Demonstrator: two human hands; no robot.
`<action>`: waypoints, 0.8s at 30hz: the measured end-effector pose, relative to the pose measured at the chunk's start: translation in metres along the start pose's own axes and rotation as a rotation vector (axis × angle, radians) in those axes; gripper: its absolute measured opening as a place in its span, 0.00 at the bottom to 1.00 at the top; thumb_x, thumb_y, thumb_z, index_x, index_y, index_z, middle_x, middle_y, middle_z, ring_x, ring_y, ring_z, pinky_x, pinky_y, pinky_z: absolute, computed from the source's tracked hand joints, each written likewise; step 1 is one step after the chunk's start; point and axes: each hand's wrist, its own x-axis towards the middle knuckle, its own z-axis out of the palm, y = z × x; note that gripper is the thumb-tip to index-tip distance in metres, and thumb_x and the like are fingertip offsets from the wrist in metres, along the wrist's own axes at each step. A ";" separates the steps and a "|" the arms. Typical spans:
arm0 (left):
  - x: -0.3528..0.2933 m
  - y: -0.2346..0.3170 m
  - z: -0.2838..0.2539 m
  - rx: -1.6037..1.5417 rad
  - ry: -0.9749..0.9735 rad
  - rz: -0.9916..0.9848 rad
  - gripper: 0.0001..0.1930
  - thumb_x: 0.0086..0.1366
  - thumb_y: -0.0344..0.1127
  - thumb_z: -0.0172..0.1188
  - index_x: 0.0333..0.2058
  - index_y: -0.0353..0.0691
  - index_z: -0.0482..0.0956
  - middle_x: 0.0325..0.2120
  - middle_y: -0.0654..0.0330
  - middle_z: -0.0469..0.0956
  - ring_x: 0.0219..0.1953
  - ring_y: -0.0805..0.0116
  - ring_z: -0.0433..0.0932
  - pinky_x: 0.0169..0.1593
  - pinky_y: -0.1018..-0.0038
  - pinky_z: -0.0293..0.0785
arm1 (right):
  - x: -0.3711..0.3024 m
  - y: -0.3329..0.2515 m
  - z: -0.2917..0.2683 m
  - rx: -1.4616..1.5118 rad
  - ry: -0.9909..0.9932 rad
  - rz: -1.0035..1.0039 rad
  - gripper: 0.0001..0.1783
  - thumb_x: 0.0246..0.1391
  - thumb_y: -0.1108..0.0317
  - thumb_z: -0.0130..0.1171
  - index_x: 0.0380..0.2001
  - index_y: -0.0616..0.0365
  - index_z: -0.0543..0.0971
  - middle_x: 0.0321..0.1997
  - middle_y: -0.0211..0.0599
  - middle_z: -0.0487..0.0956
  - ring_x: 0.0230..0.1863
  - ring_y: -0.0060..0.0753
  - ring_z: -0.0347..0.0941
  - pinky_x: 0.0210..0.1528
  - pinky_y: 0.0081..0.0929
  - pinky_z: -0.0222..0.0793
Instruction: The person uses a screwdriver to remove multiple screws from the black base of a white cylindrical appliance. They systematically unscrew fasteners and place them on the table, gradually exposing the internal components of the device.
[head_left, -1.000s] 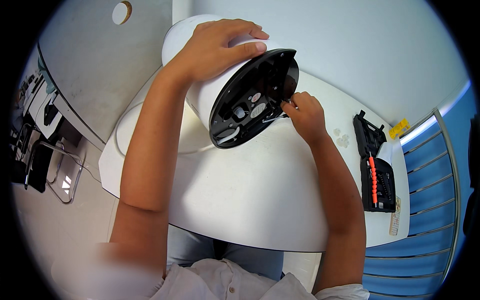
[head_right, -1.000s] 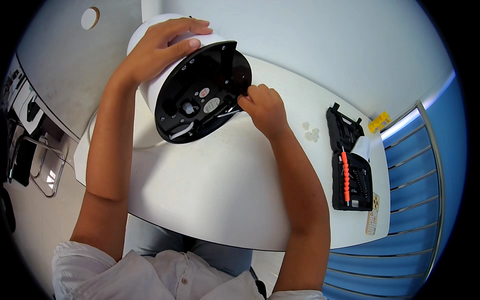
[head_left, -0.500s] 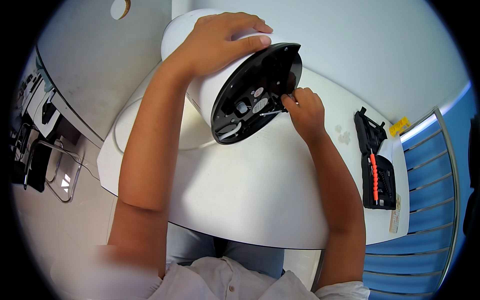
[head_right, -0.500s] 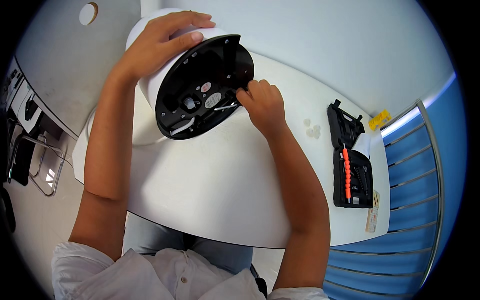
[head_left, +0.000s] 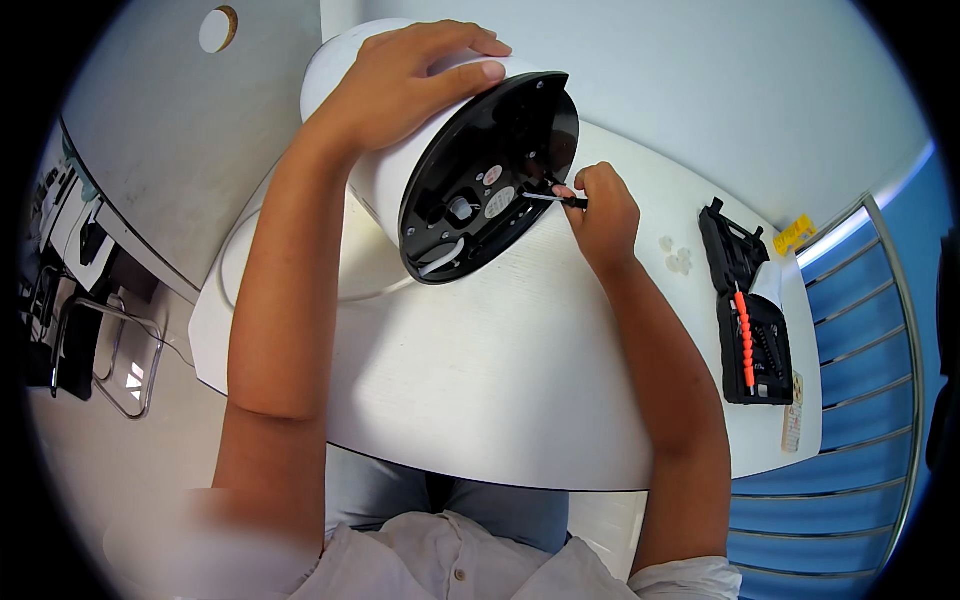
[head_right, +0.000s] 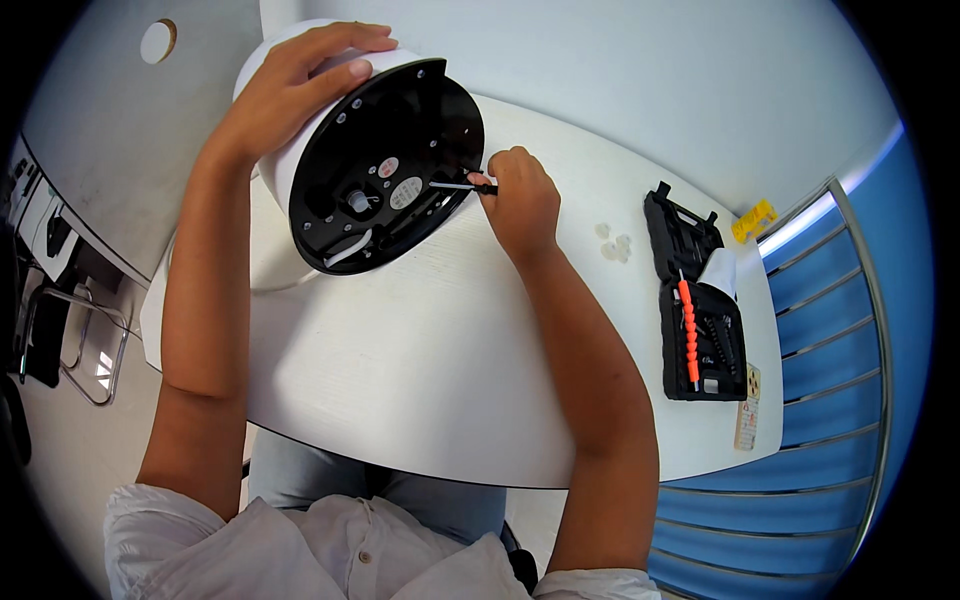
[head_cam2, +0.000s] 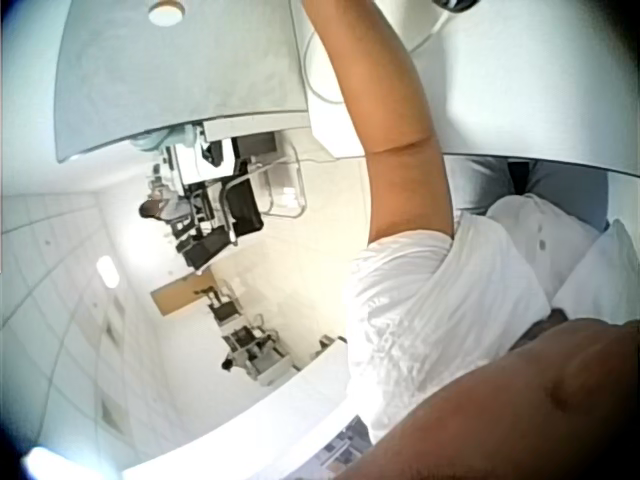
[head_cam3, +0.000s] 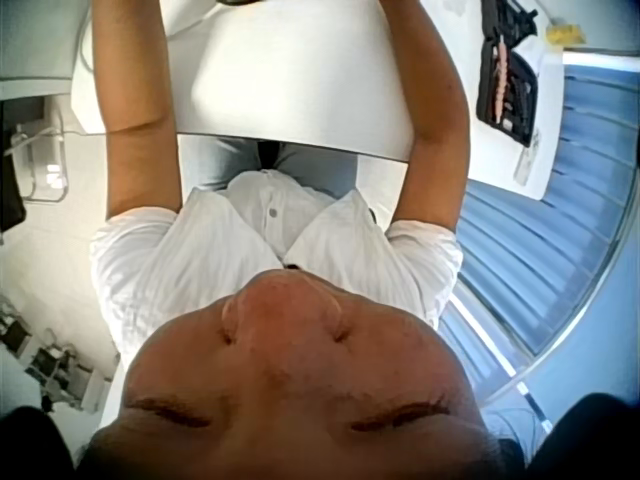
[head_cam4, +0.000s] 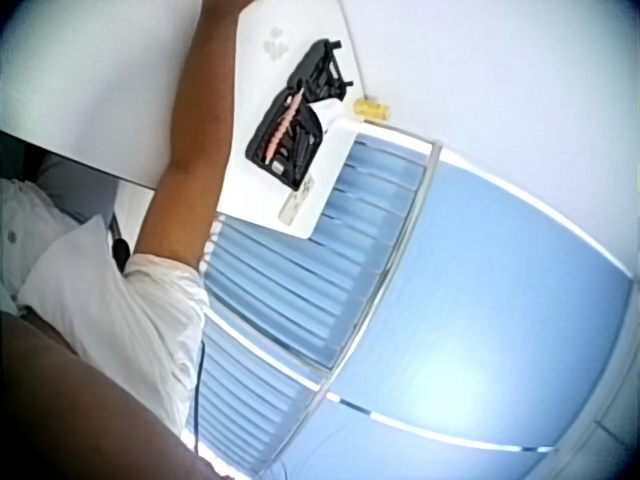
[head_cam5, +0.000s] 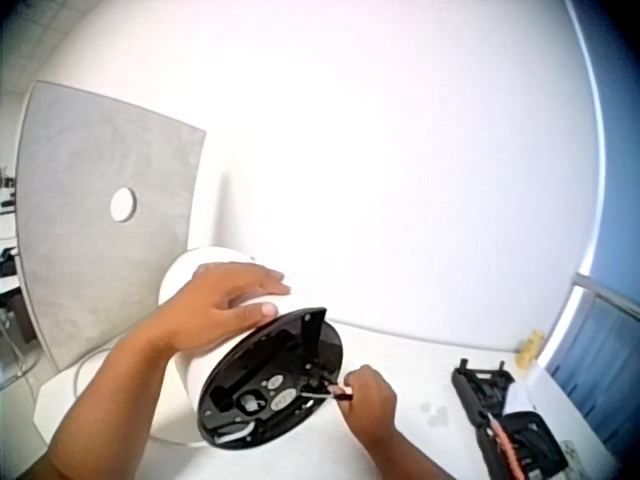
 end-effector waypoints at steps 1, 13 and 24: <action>0.000 -0.002 0.002 -0.010 0.033 0.010 0.21 0.61 0.49 0.56 0.48 0.42 0.79 0.49 0.55 0.77 0.52 0.59 0.75 0.57 0.67 0.67 | 0.001 -0.001 -0.001 0.023 -0.004 0.017 0.16 0.41 0.68 0.70 0.23 0.56 0.70 0.24 0.33 0.69 0.25 0.37 0.67 0.26 0.31 0.64; 0.002 0.007 -0.005 0.074 -0.061 0.043 0.21 0.59 0.43 0.52 0.49 0.39 0.76 0.52 0.55 0.75 0.59 0.53 0.67 0.61 0.62 0.61 | 0.060 0.012 -0.105 0.649 -0.724 0.726 0.08 0.59 0.65 0.49 0.37 0.58 0.73 0.20 0.24 0.65 0.20 0.17 0.58 0.24 0.17 0.55; -0.002 0.007 -0.009 0.036 0.005 0.022 0.18 0.63 0.42 0.50 0.46 0.39 0.78 0.51 0.57 0.75 0.52 0.63 0.72 0.57 0.71 0.64 | -0.007 -0.014 -0.074 0.387 -0.665 0.555 0.08 0.58 0.65 0.53 0.37 0.55 0.77 0.20 0.32 0.72 0.21 0.27 0.68 0.27 0.25 0.63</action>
